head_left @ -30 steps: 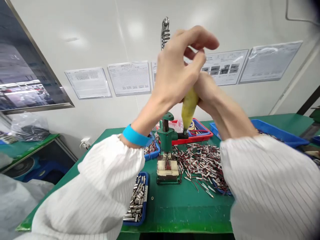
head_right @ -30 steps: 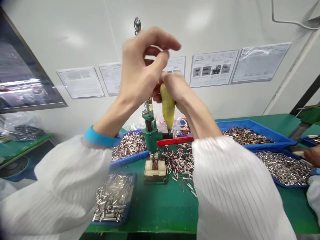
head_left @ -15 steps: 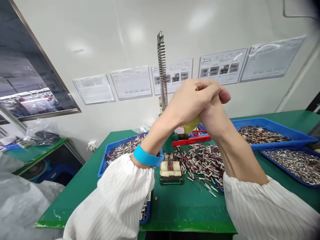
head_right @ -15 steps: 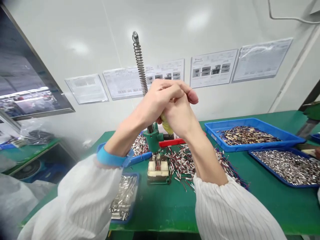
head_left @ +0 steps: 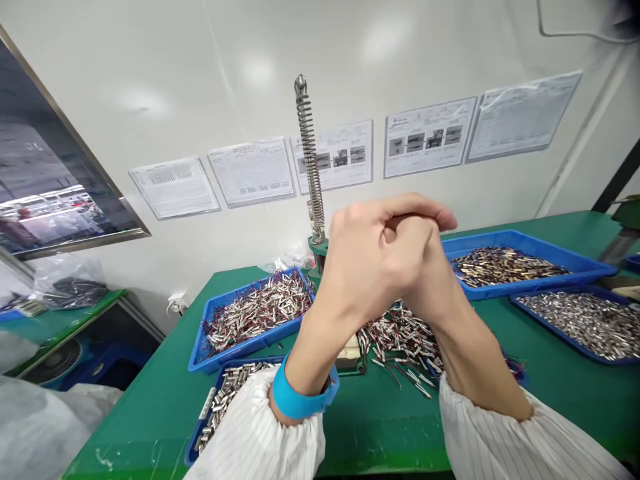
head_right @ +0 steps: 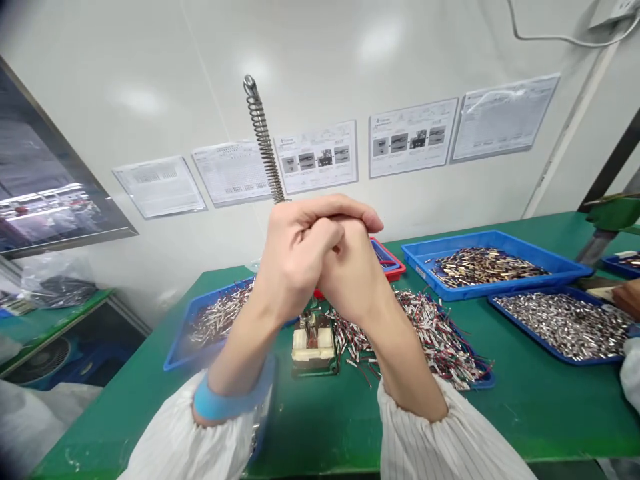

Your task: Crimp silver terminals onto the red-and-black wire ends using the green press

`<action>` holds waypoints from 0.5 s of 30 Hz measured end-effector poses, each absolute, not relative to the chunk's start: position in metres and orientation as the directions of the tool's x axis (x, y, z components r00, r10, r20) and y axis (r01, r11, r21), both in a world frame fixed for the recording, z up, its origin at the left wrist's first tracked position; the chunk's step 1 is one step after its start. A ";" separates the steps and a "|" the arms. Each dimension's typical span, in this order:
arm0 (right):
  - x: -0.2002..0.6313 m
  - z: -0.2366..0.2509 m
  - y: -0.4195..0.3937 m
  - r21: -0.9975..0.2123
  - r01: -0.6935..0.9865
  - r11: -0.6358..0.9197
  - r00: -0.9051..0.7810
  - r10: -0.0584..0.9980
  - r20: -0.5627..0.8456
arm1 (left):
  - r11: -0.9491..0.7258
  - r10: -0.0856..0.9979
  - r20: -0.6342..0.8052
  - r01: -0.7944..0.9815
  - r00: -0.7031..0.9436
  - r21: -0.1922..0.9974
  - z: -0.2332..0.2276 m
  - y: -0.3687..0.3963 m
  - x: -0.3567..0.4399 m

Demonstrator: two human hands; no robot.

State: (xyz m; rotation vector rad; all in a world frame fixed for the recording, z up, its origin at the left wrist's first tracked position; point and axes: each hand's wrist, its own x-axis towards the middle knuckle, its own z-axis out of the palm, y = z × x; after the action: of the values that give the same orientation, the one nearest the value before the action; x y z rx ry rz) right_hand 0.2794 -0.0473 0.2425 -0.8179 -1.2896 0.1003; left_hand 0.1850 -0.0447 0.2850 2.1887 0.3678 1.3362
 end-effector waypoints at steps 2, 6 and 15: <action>0.278 0.247 -0.048 -0.579 0.323 0.748 0.192 0.548 0.814 | -0.797 0.496 0.728 -0.083 0.473 0.598 0.287 -0.041 0.184; 0.279 0.252 -0.046 -0.613 0.267 0.743 0.148 0.597 0.788 | -0.765 0.518 0.698 -0.096 0.494 0.636 0.291 -0.038 0.183; 0.274 0.245 -0.062 -0.591 0.220 0.776 0.149 0.572 0.807 | -0.782 0.578 0.753 -0.049 0.314 0.621 0.272 -0.065 0.187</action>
State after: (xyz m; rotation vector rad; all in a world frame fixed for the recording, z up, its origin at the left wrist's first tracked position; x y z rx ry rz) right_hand 0.2744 -0.0620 0.2451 -0.6913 -1.4293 0.2840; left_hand 0.1870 -0.0646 0.2718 2.0391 0.4660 1.4987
